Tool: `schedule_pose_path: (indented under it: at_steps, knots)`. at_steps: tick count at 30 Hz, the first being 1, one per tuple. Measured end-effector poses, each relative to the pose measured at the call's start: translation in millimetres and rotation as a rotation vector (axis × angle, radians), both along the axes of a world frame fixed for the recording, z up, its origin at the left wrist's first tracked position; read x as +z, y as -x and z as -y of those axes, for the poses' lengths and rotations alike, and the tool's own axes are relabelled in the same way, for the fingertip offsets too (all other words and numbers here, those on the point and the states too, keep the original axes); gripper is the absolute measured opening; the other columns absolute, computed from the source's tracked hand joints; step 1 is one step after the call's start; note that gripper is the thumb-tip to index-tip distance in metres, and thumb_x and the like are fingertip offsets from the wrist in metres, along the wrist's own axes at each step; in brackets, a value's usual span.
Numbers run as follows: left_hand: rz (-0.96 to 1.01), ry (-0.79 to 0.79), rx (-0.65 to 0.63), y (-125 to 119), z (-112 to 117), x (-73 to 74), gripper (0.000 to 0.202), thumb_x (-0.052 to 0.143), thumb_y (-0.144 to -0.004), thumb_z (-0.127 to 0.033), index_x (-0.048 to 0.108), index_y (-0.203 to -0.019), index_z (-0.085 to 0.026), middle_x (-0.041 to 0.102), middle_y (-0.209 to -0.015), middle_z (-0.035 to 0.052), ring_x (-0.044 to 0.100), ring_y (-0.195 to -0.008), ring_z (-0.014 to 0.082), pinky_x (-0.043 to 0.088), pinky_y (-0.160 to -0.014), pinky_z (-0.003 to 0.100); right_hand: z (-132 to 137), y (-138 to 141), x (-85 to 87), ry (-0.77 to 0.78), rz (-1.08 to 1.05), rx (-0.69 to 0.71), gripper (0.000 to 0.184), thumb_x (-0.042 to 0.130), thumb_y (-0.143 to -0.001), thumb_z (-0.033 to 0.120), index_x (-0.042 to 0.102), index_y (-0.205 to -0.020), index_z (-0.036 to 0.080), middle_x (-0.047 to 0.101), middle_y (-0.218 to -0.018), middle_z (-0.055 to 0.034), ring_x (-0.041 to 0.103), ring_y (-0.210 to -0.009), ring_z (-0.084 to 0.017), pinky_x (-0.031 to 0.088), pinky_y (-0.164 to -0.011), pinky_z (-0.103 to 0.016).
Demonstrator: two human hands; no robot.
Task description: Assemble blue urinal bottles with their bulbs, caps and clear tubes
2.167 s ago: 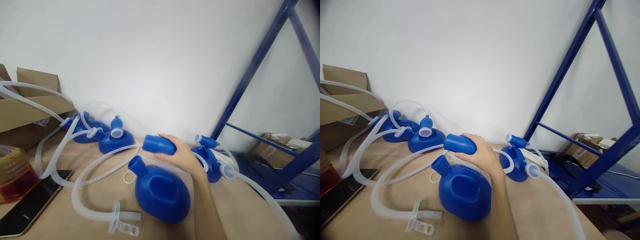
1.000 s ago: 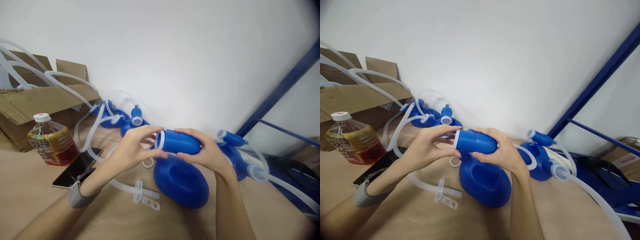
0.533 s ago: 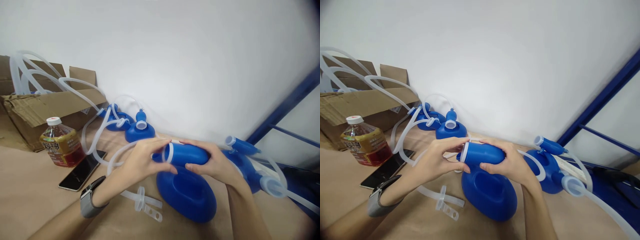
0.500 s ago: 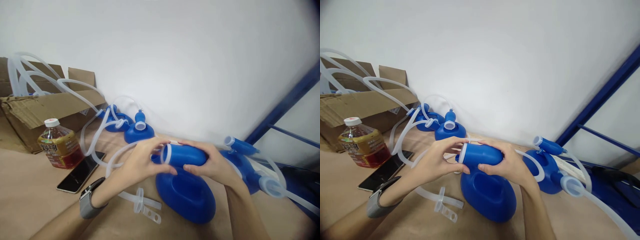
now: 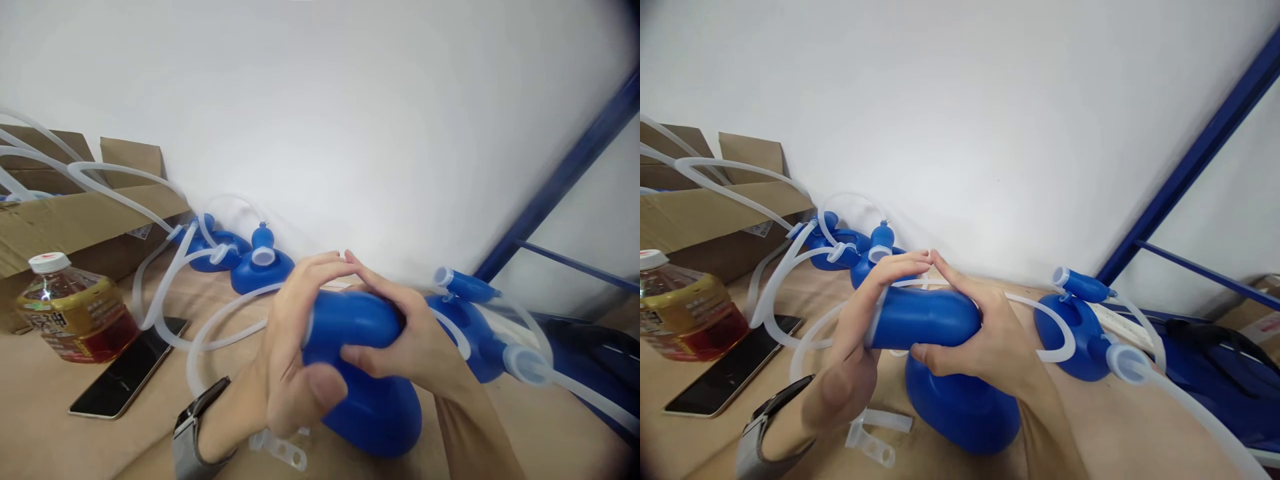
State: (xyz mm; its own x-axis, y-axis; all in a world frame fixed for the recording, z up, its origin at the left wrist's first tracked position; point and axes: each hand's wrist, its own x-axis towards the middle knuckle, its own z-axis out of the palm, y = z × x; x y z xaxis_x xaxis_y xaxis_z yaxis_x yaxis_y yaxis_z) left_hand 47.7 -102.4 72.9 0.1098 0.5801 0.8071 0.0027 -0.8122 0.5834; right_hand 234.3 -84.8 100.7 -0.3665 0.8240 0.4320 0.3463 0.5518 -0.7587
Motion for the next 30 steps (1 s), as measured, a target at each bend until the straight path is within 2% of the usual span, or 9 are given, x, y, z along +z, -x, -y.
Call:
schedule_pose_path:
  at_steps: [3,6,9,11,14,16,20,25,30]
  knots:
    - [-0.042,-0.045,0.002,4,-2,4.3,0.071,0.043,-0.094,-0.080,0.062,-0.133,-0.024,0.058,-0.145,0.0118,0.053,-0.134,0.0372,0.043,-0.111,0.050,-4,1,-1.8,0.037,-0.015,0.000,0.088,0.094,-0.061,0.039,0.066,-0.143,0.027,0.074,-0.134,-0.0068,0.069,-0.123,-0.040,0.058,-0.104,-0.051]
    - [-0.236,-0.014,-0.009,17,-15,13.0,0.051,0.054,-0.099,-0.059,0.058,-0.135,-0.022,0.067,-0.128,0.0108,0.064,-0.116,0.0295,0.050,-0.100,0.043,-12,10,-11.8,0.156,-0.043,0.008,0.101,0.092,-0.067,0.045,0.049,-0.157,0.028,0.072,-0.135,-0.0068,0.067,-0.126,-0.039,0.055,-0.106,-0.052]
    - [-0.425,0.065,0.239,39,-31,23.1,0.035,0.057,-0.099,-0.041,0.061,-0.125,-0.018,0.072,-0.107,0.0083,0.068,-0.097,0.0247,0.050,-0.089,0.038,-25,20,-30.7,0.289,-0.057,0.091,0.106,0.080,-0.082,0.055,0.022,-0.167,0.031,0.065,-0.145,-0.0094,0.067,-0.127,-0.034,0.054,-0.107,-0.052]
    - [-0.536,0.162,0.406,60,-40,30.0,0.029,0.056,-0.098,-0.043,0.066,-0.108,-0.018,0.072,-0.096,0.0058,0.068,-0.088,0.0238,0.049,-0.083,0.036,-34,22,-45.3,0.255,0.035,0.084,0.105,0.075,-0.086,0.060,0.016,-0.168,0.031,0.048,-0.162,-0.0115,0.053,-0.143,-0.034,0.043,-0.118,-0.054]
    - [-0.703,0.323,0.514,98,-50,38.0,0.035,0.054,-0.094,-0.054,0.065,-0.093,-0.021,0.073,-0.092,0.0036,0.066,-0.083,0.0241,0.047,-0.076,0.034,-48,17,-64.0,0.175,0.253,0.025,0.109,0.080,-0.081,0.060,0.022,-0.167,0.030,0.032,-0.171,-0.0113,0.029,-0.158,-0.033,0.022,-0.129,-0.055]
    - [-0.850,0.401,0.503,121,-56,38.4,0.038,0.050,-0.093,-0.058,0.064,-0.091,-0.022,0.073,-0.091,0.0034,0.066,-0.082,0.0242,0.046,-0.075,0.034,-53,11,-72.3,0.258,0.316,0.085,0.107,0.084,-0.078,0.058,0.030,-0.165,0.028,0.042,-0.166,-0.0136,0.041,-0.152,-0.034,0.029,-0.127,-0.054]
    - [-1.210,0.578,0.454,143,-70,20.5,0.033,0.054,-0.089,-0.053,0.065,-0.088,-0.022,0.073,-0.088,0.0061,0.067,-0.081,0.0260,0.047,-0.071,0.033,-55,8,-76.3,0.415,0.322,0.210,0.088,0.088,-0.074,0.050,0.056,-0.152,0.024,0.067,-0.143,-0.0121,0.065,-0.128,-0.032,0.047,-0.115,-0.049]
    - [-1.367,0.739,0.404,125,-92,-21.6,0.021,0.071,-0.086,-0.039,0.073,-0.094,-0.020,0.075,-0.091,0.0083,0.070,-0.080,0.0260,0.053,-0.068,0.034,-47,6,-65.0,0.386,0.406,0.150,0.069,0.089,-0.070,0.056,0.075,-0.131,0.027,0.071,-0.138,-0.0078,0.063,-0.129,-0.037,0.045,-0.115,-0.048]
    - [-1.394,0.721,0.413,108,-109,-50.8,0.035,0.065,-0.101,-0.040,0.064,-0.126,-0.017,0.069,-0.123,0.0090,0.069,-0.103,0.0226,0.060,-0.090,0.044,-33,-3,-56.8,0.343,0.504,0.040,0.059,0.085,-0.074,0.059,0.078,-0.124,0.029,0.075,-0.132,-0.0063,0.062,-0.130,-0.038,0.042,-0.116,-0.049]
